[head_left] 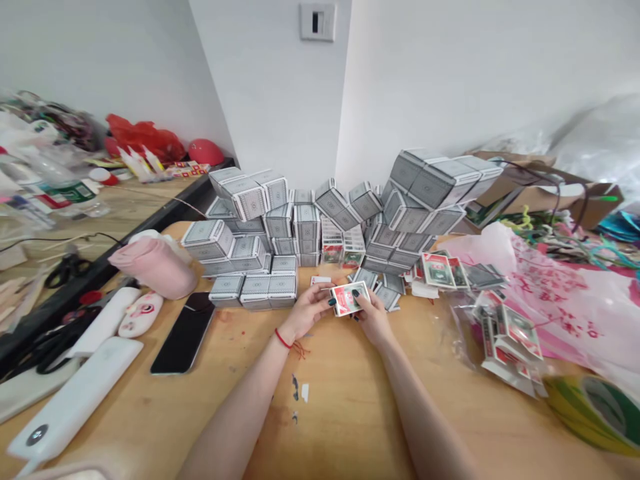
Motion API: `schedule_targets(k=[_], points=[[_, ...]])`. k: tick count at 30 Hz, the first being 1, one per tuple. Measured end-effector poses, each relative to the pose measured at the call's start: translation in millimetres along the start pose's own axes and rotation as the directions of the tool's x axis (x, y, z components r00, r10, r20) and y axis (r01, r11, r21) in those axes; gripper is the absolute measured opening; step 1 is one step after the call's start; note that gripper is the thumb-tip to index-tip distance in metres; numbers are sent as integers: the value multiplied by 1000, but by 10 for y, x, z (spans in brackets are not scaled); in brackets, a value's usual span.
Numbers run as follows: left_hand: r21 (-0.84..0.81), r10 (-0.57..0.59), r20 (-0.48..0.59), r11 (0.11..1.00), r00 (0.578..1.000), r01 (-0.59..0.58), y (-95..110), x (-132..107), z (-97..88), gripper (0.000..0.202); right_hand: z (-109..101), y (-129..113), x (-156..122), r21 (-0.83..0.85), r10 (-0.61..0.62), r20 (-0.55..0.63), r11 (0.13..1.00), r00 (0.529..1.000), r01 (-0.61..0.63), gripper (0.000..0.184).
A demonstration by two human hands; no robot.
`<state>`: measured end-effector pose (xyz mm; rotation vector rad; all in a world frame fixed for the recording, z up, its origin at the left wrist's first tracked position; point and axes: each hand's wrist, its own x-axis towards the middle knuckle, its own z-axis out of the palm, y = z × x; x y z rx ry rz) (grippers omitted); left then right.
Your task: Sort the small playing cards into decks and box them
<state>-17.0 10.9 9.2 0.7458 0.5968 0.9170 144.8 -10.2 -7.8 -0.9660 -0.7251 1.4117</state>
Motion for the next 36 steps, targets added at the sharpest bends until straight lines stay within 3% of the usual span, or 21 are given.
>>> schedule_targets(k=[12, 25, 36], points=[[10, -8, 64, 1000, 998, 8, -49, -17, 21, 34, 29, -26, -17, -6, 14, 29, 1000, 999, -14, 27], [73, -1, 126, 997, 992, -8, -8, -72, 60, 46, 46, -31, -21, -21, 68, 69, 998, 995, -66, 29], [155, -17, 96, 988, 995, 2, 5, -61, 27, 45, 34, -21, -8, -63, 53, 99, 997, 994, -47, 28]])
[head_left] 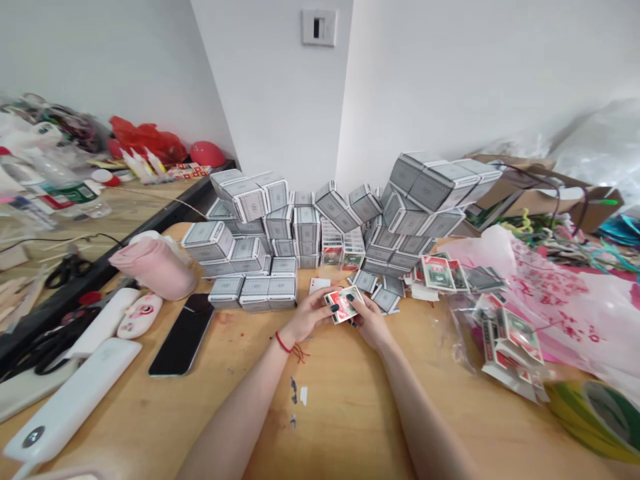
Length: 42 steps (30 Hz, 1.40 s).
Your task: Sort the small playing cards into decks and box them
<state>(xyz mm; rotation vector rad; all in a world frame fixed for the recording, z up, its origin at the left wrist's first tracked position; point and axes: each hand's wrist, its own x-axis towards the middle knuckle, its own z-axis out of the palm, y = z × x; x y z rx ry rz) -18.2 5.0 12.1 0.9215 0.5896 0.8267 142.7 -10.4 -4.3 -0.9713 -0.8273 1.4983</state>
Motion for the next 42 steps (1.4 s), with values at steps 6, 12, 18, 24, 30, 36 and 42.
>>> schedule_targets(k=[6, 12, 18, 24, 30, 36, 42], points=[[8, -37, -29, 999, 999, 38, 10, -11, -25, 45, 12, 0, -14, -24, -35, 1, 999, 999, 35, 27], [3, -39, -37, 999, 999, 39, -8, -9, -38, 45, 22, -3, -32, -37, -34, 4, 999, 999, 34, 26], [-7, -50, -58, 999, 997, 50, 4, -21, -26, 54, 5, 17, -29, -88, -45, 2, 995, 999, 45, 26], [142, 109, -240, 987, 965, -76, -50, 33, 31, 39, 25, 30, -56, -235, -114, 4, 965, 993, 112, 24], [55, 44, -209, 998, 977, -33, -72, 73, 25, 37, 22, 54, -37, -232, -112, 4, 966, 994, 110, 25], [-27, -22, -60, 999, 998, 20, -33, 35, 32, 52, 13, 59, -2, -149, -103, -42, 984, 994, 96, 30], [33, 39, -31, 999, 999, -38, -76, 63, 26, 64, 16, 70, 0, -139, -123, -63, 984, 990, 113, 32]])
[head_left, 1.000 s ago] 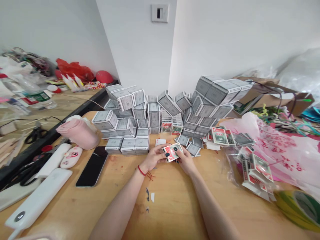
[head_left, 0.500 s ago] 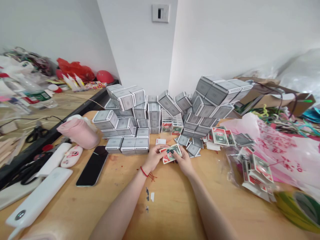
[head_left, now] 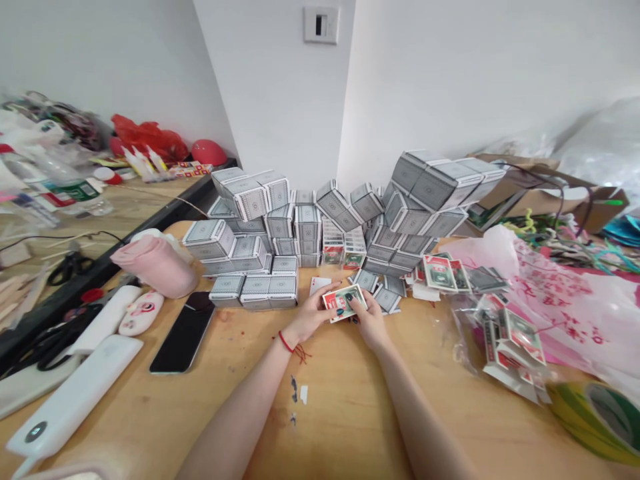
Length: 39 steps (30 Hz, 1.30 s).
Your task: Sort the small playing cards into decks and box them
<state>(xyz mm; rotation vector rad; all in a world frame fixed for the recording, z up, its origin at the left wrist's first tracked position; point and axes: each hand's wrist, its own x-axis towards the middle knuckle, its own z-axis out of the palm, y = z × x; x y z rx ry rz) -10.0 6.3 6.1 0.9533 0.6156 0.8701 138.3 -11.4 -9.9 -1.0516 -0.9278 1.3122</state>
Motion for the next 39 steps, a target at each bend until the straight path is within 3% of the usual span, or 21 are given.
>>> schedule_targets(k=[14, 21, 26, 30, 39], points=[[-26, 71, 119, 997, 990, -68, -30, -10, -26, 71, -15, -8, 4, 5, 21, -54, 1000, 998, -21, 30], [-89, 51, 85, 995, 995, -44, -37, -25, 20, 76, -24, 12, 36, 24, 32, -90, 999, 995, -30, 32], [-16, -82, -26, 997, 996, 82, -33, -10, 72, 46, -36, 9, 48, 31, -22, -142, 999, 990, 27, 29], [95, -132, -93, 985, 987, 141, -21, 11, 110, 41, -53, -13, 54, 12, -56, -203, 998, 977, 60, 33], [55, -157, -33, 986, 987, 158, 8, 14, 62, 38, -60, -29, 46, 73, -20, -173, 997, 985, 33, 30]])
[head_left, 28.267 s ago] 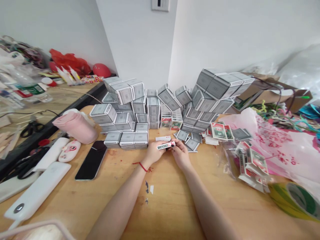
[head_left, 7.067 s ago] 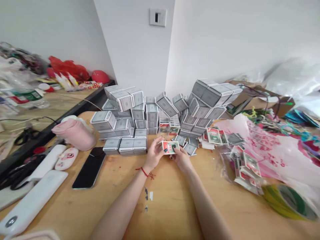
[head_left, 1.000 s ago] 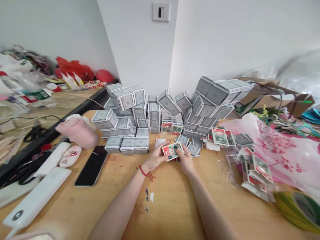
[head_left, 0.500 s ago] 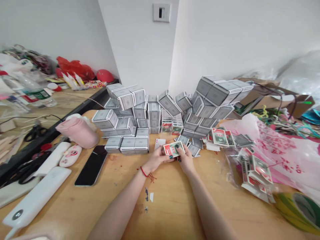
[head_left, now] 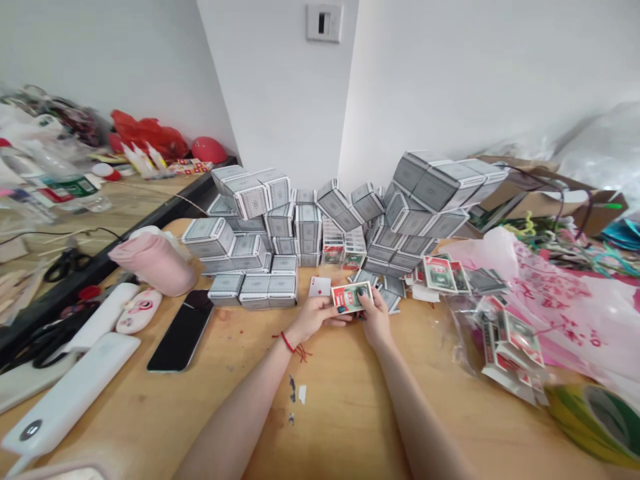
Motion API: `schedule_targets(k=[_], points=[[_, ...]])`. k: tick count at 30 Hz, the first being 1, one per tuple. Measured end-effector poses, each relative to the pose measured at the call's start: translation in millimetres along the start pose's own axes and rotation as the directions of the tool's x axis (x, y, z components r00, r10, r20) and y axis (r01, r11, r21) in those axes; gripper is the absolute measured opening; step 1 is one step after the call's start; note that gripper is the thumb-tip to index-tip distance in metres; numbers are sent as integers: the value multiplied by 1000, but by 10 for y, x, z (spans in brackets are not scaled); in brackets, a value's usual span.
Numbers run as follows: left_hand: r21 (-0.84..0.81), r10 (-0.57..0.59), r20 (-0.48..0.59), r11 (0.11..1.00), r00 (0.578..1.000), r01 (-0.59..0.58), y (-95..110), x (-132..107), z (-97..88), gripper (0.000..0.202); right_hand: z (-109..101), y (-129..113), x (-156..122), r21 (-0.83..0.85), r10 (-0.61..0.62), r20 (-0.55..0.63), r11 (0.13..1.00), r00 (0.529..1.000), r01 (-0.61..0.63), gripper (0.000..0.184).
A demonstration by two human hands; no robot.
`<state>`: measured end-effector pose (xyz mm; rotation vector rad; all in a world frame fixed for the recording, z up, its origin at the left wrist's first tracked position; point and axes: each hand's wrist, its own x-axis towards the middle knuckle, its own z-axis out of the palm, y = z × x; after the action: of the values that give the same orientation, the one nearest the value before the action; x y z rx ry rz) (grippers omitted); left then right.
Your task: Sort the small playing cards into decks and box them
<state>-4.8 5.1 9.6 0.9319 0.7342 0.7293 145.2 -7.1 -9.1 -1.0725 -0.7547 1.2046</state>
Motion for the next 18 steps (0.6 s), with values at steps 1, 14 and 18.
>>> schedule_targets(k=[1, 14, 18], points=[[13, -2, 11, 1000, 1000, 2, 6, -5, -6, 38, -2, 2, 0, 1, 5, -2, 1000, 1000, -5, 30], [103, 11, 117, 994, 993, -23, 40, -50, -51, 41, -4, 0, 4, -20, 9, 17, 1000, 1000, -8, 28], [63, 0, 83, 998, 997, -6, 28, -28, -40, 39, -1, -6, 17, -33, 8, 12, 999, 1000, -8, 31]])
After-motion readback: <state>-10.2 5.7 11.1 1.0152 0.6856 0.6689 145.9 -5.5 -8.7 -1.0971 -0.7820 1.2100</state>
